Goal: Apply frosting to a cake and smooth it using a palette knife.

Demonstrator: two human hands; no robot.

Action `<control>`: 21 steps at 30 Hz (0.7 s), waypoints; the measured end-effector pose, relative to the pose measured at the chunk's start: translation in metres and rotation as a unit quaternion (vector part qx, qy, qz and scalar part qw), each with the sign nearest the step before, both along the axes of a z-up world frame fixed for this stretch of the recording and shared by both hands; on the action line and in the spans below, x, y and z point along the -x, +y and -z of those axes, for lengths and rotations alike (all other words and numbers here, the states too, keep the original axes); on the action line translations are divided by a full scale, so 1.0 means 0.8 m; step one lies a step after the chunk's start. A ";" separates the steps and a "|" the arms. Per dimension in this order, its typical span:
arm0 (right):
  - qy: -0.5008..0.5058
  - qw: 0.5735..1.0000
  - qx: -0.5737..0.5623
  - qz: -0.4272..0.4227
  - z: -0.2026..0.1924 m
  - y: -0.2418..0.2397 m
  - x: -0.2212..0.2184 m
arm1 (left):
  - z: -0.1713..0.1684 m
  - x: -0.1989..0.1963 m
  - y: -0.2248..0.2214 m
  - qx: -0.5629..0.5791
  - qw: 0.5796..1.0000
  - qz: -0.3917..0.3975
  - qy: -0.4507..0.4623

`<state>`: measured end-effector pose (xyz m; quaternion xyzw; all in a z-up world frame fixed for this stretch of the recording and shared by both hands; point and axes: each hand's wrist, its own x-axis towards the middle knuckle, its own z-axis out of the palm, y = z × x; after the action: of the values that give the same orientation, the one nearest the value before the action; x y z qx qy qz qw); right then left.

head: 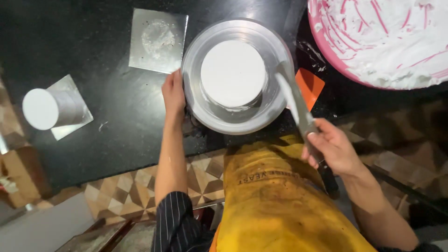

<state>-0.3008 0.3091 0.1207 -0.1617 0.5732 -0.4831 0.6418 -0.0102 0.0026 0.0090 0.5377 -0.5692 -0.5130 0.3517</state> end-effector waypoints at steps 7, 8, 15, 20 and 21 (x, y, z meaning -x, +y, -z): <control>0.047 0.998 -0.006 0.040 0.006 0.026 0.011 | -0.012 0.025 0.046 -0.135 0.960 -0.124 0.211; 0.052 0.998 -0.006 0.031 0.005 0.030 0.012 | -0.014 0.033 0.087 -0.144 0.937 -0.190 0.256; 0.048 0.996 -0.022 -0.070 0.013 0.031 0.014 | -0.090 0.127 0.334 -0.144 0.935 0.318 0.055; 0.047 0.988 -0.019 -0.146 0.018 0.019 0.007 | -0.136 0.125 0.312 0.257 0.913 0.309 -0.067; 0.052 0.986 -0.016 -0.155 0.018 0.017 0.006 | -0.140 0.125 0.312 0.283 0.902 0.317 -0.074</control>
<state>-0.3056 0.3230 0.1065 -0.2634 0.5813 -0.3592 0.6809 -0.1105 0.2523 0.1212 0.2427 -0.8551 -0.3739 0.2646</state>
